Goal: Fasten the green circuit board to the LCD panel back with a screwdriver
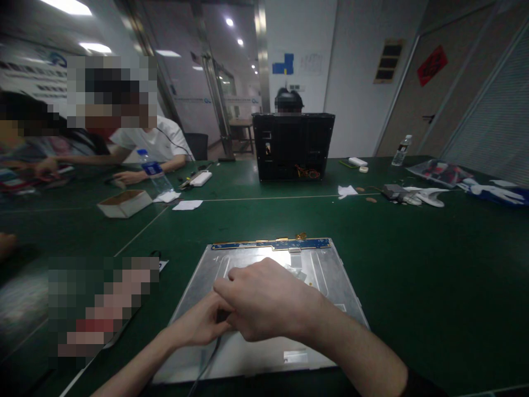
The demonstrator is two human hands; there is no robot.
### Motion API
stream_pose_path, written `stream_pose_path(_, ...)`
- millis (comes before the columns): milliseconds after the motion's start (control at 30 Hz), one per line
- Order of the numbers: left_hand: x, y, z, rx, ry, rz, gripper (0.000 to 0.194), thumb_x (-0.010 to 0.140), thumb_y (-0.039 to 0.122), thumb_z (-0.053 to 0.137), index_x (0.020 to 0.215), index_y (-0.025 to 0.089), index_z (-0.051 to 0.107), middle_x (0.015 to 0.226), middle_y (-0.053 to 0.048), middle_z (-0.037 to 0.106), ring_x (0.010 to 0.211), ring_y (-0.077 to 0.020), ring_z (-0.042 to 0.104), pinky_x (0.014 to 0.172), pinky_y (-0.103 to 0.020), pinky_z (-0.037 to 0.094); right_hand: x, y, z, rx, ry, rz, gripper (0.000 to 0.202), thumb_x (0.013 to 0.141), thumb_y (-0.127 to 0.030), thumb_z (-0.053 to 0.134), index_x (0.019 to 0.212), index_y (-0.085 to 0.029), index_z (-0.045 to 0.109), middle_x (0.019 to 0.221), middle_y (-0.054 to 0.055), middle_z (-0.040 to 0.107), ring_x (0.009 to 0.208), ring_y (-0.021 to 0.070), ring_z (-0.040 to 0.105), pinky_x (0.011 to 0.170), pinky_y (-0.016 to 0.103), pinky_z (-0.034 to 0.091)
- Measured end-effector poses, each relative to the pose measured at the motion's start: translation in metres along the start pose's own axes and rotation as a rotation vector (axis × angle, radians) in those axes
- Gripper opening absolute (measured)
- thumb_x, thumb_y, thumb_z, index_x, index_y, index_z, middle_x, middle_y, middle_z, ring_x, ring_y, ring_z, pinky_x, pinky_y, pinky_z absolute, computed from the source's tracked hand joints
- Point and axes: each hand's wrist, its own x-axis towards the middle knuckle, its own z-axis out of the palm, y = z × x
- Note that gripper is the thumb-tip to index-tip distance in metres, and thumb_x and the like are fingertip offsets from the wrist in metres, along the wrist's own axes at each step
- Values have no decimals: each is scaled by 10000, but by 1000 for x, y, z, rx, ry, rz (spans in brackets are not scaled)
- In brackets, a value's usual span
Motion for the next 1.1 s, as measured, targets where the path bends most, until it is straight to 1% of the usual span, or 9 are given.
stream_pose_path(167, -1, -3, 1, 8, -5, -59, 96, 779, 144, 661, 840, 168, 732, 860, -37, 715, 816, -206, 627, 750, -286, 490, 0, -2, -4, 9, -45, -20, 155, 812, -216, 587, 952, -164, 546, 853, 31, 610, 644, 133, 479, 488, 258, 269)
stream_pose_path(267, 0, -1, 0, -4, -15, -53, 108, 790, 161, 645, 856, 173, 730, 872, -39, 718, 796, -206, 627, 749, -295, 501, 1, -2, -4, 18, -50, 2, 145, 848, -243, 575, 967, -164, 548, 848, 31, 619, 653, 135, 497, 504, 261, 281)
stream_pose_path(367, 1, 4, -2, 1, -6, -46, 135, 759, 133, 645, 851, 181, 732, 895, -34, 715, 765, -195, 612, 752, -292, 499, 1, -2, -3, 6, -24, 18, 147, 884, -284, 549, 973, -168, 553, 814, 25, 626, 635, 136, 501, 506, 271, 274)
stream_pose_path(500, 2, 5, -1, 35, 4, -34, 90, 761, 138, 633, 776, 162, 718, 831, -36, 695, 768, -196, 600, 729, -268, 485, 1, -2, -1, 3, -7, 14, 179, 911, -335, 500, 962, -174, 558, 770, 18, 620, 594, 135, 475, 491, 283, 255)
stream_pose_path(600, 1, 1, 1, 64, 15, -40, 105, 797, 182, 614, 798, 165, 717, 829, -38, 684, 774, -197, 590, 733, -271, 483, 0, -2, -2, 28, -31, -11, 180, 871, -316, 538, 974, -170, 553, 838, 37, 620, 636, 141, 486, 493, 276, 270)
stream_pose_path(767, -2, -5, 4, 76, 53, -71, 110, 785, 221, 639, 849, 189, 723, 959, -49, 683, 891, -235, 573, 807, -313, 485, -1, -3, -6, 40, -82, -49, 223, 796, -240, 599, 996, -165, 534, 896, 43, 612, 679, 143, 496, 499, 260, 302)
stream_pose_path(900, -2, -1, 3, 93, 70, -91, 114, 761, 194, 647, 847, 197, 723, 999, -51, 665, 949, -255, 554, 872, -354, 459, 1, -4, -5, 22, -59, 5, 156, 866, -251, 533, 997, -167, 544, 862, 42, 631, 667, 145, 513, 510, 271, 292)
stream_pose_path(1000, -1, 2, 2, 83, 51, -65, 117, 750, 158, 646, 837, 195, 715, 927, -41, 668, 927, -250, 566, 892, -367, 441, 2, -5, -3, -5, -33, 44, 177, 927, -306, 465, 990, -168, 557, 787, 33, 636, 612, 140, 510, 496, 282, 258)
stream_pose_path(1100, 1, 1, 2, 66, 43, -58, 80, 771, 175, 640, 818, 185, 704, 874, -43, 669, 897, -243, 577, 862, -349, 453, 0, -4, -2, -21, -26, 53, 201, 922, -333, 470, 994, -169, 561, 769, 32, 636, 590, 144, 502, 477, 286, 240)
